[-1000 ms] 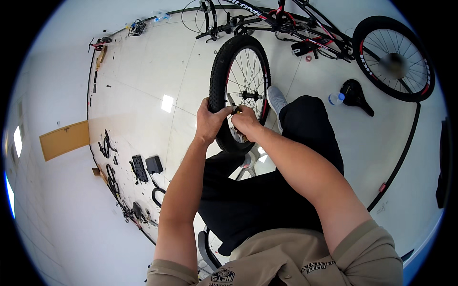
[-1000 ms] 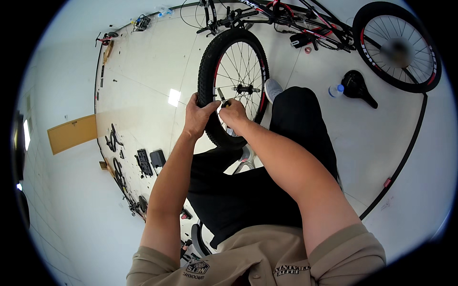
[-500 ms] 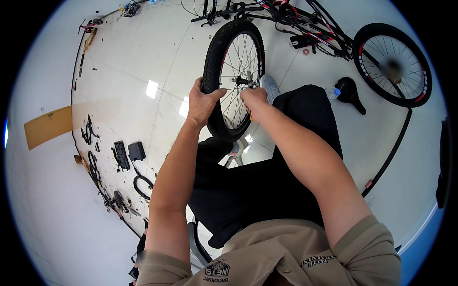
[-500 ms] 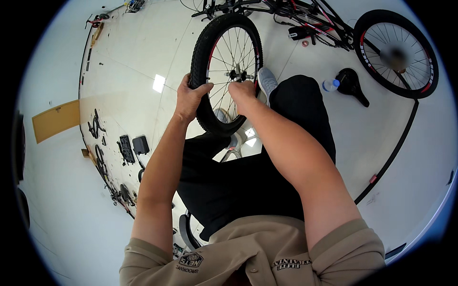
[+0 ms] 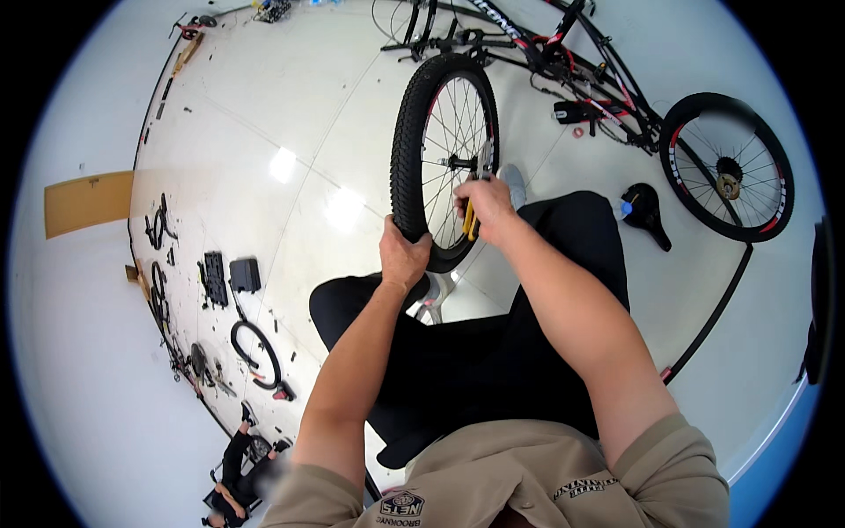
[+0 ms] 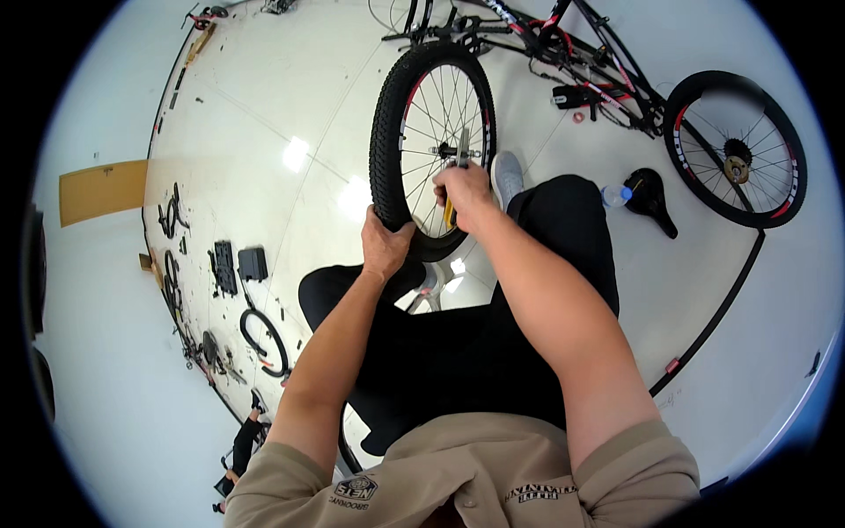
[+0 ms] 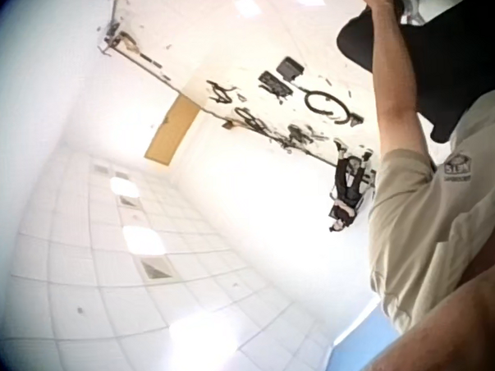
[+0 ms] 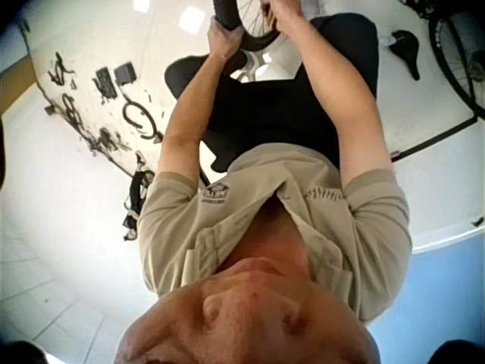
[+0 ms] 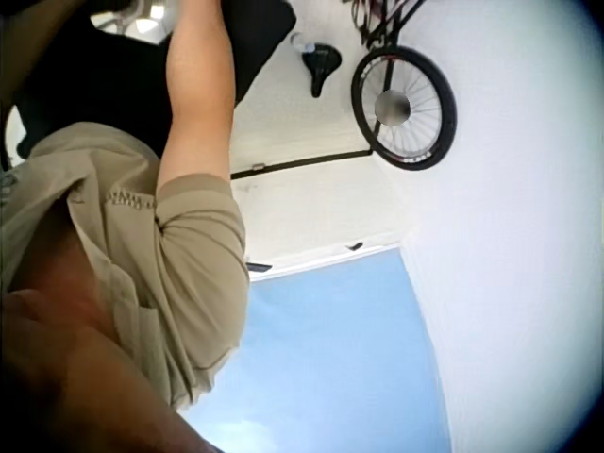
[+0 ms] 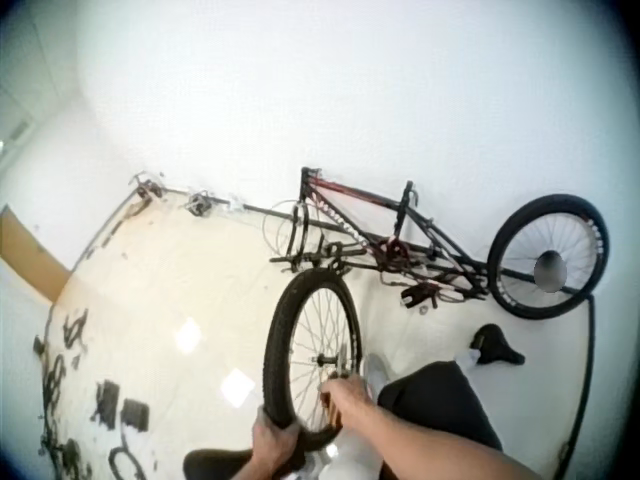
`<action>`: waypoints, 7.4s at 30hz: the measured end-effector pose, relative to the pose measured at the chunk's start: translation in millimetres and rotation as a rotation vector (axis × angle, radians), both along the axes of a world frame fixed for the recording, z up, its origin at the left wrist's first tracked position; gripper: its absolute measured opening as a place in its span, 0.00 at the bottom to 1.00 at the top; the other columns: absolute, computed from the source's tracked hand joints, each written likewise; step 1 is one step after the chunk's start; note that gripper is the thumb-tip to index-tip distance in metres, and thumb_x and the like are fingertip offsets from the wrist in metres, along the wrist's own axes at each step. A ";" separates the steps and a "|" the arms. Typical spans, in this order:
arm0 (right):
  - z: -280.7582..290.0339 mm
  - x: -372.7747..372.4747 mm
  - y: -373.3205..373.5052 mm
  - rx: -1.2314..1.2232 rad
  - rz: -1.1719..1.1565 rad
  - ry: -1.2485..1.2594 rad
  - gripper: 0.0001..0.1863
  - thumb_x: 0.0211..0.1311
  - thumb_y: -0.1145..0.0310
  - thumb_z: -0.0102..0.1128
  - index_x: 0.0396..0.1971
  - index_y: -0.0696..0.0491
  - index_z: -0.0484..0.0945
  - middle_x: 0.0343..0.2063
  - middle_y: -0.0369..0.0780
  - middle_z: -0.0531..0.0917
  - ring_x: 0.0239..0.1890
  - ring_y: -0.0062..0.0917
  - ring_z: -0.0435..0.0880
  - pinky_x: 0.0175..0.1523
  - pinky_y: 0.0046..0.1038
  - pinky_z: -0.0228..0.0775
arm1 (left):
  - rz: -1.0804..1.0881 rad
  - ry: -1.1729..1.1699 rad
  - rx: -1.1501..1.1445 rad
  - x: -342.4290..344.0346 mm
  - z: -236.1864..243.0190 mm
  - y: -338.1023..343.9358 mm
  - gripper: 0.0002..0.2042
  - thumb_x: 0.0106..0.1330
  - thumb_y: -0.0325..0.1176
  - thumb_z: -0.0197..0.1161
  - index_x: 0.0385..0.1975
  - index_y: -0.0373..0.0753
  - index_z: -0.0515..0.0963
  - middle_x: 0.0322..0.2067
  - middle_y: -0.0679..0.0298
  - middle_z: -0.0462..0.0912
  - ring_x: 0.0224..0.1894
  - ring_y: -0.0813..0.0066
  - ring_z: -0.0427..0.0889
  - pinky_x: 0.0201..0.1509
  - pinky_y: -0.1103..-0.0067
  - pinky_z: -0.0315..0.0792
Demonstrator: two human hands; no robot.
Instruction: The person removes a bicycle tire from the rim using tire levers, then re-seats the tire onto the rim by hand. The person works on the wheel while seated, using tools to pry the tire off and then pressing it back into place.
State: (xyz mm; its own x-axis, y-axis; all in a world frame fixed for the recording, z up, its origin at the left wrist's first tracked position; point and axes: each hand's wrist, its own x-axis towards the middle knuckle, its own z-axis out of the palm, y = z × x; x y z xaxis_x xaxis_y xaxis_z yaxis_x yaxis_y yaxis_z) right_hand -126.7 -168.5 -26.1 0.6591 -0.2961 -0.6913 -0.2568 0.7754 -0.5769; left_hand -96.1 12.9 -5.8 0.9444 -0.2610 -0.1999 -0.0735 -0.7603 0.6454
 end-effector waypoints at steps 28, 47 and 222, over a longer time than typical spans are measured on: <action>48.8 37.2 -93.4 -2.372 0.533 -0.551 0.28 0.53 0.71 0.62 0.59 0.48 0.77 0.47 0.39 0.80 0.49 0.32 0.78 0.43 0.32 0.71 | -0.714 -0.049 -0.099 103.7 51.0 -60.4 0.36 0.55 0.22 0.70 0.67 0.37 0.67 0.51 0.45 0.82 0.54 0.46 0.82 0.59 0.65 0.76; 55.0 35.1 -84.4 -2.302 0.638 -0.472 0.31 0.45 0.75 0.66 0.56 0.49 0.77 0.45 0.39 0.80 0.49 0.38 0.78 0.45 0.38 0.76 | -0.443 -0.503 0.362 61.7 28.3 -67.4 0.31 0.56 0.25 0.67 0.62 0.44 0.68 0.43 0.54 0.79 0.45 0.54 0.83 0.46 0.59 0.76; 3.1 -502.6 -81.8 -0.468 0.044 0.897 0.26 0.50 0.73 0.66 0.51 0.64 0.72 0.29 0.45 0.78 0.23 0.30 0.78 0.24 0.35 0.68 | -0.308 -0.484 0.248 66.5 27.0 -40.0 0.42 0.59 0.62 0.70 0.72 0.51 0.65 0.65 0.54 0.70 0.70 0.50 0.64 0.75 0.50 0.47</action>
State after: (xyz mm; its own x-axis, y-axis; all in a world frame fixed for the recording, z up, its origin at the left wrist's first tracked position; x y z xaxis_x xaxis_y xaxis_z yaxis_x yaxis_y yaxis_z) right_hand -629.3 -250.3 -23.0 -0.0301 -0.6521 -0.7575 -0.7678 0.5004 -0.4002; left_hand -29.6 -27.1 21.2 0.8317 -0.5367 0.1422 -0.5534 -0.7806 0.2907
